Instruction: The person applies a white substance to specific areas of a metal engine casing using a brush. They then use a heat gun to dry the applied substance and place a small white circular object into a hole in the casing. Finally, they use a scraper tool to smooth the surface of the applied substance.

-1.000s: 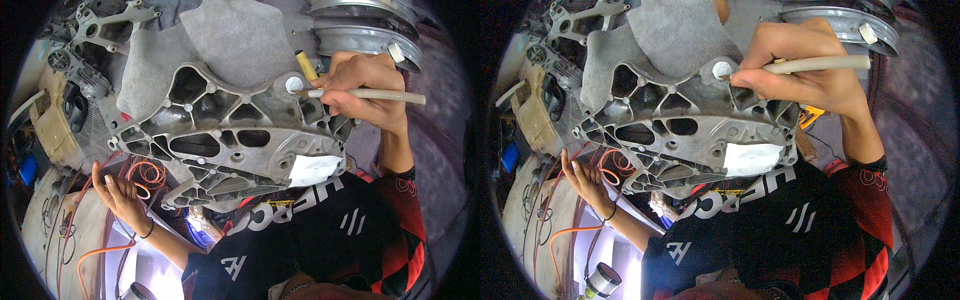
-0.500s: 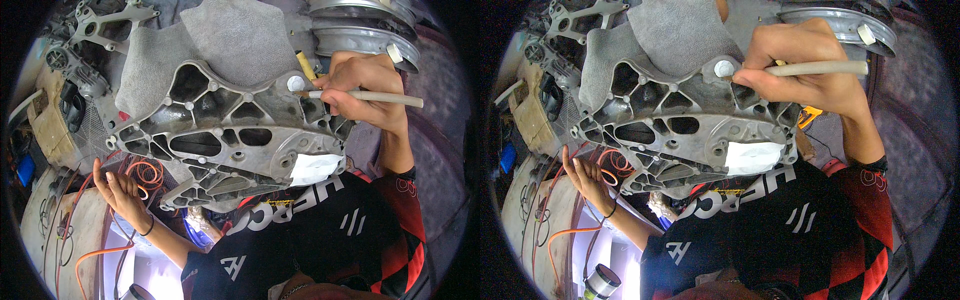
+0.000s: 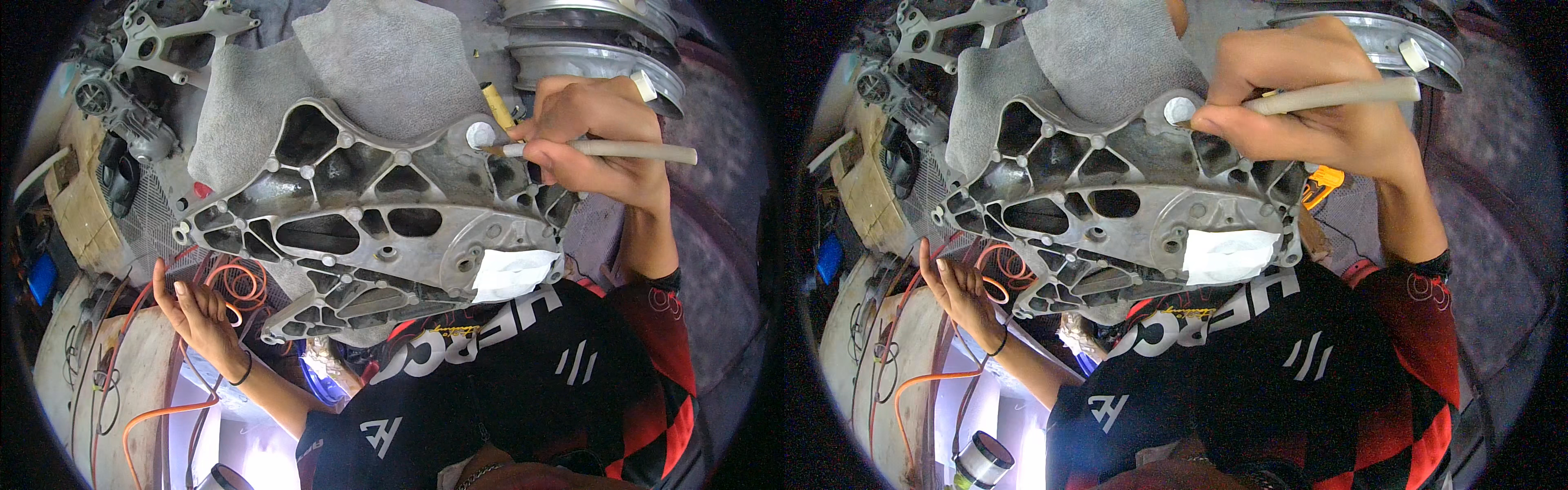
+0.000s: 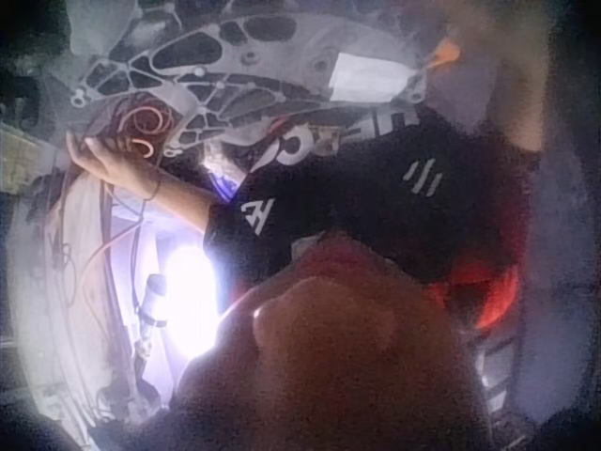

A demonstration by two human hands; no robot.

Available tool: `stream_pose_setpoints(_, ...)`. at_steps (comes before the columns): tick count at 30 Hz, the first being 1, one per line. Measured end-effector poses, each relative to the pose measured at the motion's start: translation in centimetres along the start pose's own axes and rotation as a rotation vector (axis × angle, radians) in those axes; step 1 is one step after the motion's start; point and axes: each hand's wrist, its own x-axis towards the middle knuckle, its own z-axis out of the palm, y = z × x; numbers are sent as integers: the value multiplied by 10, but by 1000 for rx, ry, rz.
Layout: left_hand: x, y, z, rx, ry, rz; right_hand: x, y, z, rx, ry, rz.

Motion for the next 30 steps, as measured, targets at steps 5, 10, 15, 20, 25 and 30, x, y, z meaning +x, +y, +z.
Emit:
stream_pose_setpoints(5, 0, 1, 0, -5, -5, -2, 11, -4, 1, 0, -54, -20)
stream_pose_setpoints(10, 0, -3, -3, -16, -9, 3, 15, -2, -1, 36, -63, 5)
stream_pose_setpoints(15, -1, -3, -2, -5, 3, 1, 18, 2, -3, 114, -96, 63)
stream_pose_setpoints(20, 0, -5, -5, -2, 1, -6, 15, 8, -1, 177, -38, 74)
stream_pose_setpoints(25, -1, -2, 3, -5, 58, -7, 12, 9, -3, 208, -24, 202)
stream_pose_setpoints(30, -1, -1, 6, 3, 48, -18, 7, 13, -1, 266, 31, 232)
